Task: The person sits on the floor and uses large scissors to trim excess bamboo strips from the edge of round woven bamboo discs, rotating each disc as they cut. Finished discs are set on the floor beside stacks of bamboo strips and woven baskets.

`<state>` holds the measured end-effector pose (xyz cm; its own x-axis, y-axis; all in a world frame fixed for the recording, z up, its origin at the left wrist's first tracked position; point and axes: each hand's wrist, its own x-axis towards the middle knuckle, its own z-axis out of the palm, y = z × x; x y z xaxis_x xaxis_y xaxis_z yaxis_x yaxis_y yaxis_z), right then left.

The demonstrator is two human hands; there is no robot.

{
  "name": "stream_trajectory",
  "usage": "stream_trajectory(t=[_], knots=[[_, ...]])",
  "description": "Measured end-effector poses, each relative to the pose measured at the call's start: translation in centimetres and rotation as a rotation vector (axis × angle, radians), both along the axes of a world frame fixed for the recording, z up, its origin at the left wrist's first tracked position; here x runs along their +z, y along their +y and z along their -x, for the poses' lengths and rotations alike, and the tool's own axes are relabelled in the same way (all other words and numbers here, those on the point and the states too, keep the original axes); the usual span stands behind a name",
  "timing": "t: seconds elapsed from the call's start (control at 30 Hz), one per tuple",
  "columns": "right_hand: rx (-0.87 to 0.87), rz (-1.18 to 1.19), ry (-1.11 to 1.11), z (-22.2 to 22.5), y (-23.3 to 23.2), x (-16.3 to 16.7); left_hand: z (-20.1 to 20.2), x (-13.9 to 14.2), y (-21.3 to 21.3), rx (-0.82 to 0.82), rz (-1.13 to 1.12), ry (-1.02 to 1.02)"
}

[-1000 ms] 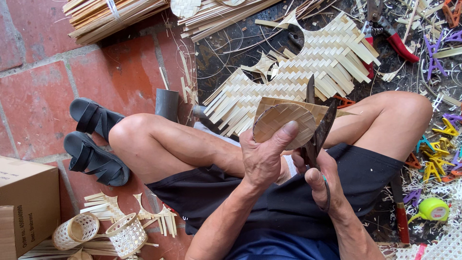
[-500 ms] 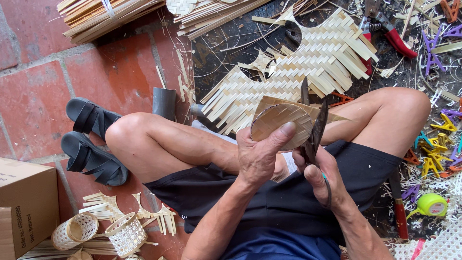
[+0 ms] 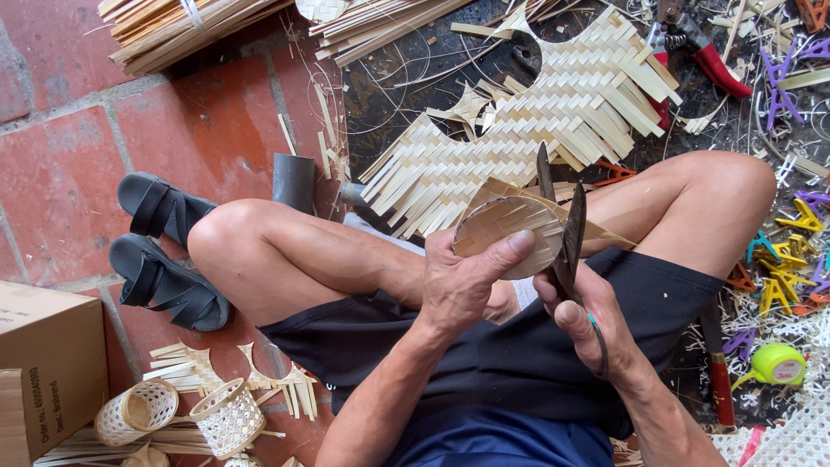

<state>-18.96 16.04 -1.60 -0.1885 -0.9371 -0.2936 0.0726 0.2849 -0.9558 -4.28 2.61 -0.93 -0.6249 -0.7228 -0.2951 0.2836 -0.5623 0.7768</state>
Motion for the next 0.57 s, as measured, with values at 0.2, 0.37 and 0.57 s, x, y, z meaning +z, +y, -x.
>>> stream_trajectory(t=[0.2,0.37,0.57], knots=[[-0.047,-0.053,-0.006,-0.5,0.6,-0.6,-0.3,-0.1,0.1,-0.038,-0.019,-0.009],[0.019,-0.042,0.032,0.7,1.4,-0.9,-0.6,-0.1,0.0,-0.094,0.024,0.001],[0.041,-0.061,0.099,1.2,1.6,-1.4,-1.4,-0.3,-0.6,-0.185,0.065,-0.045]])
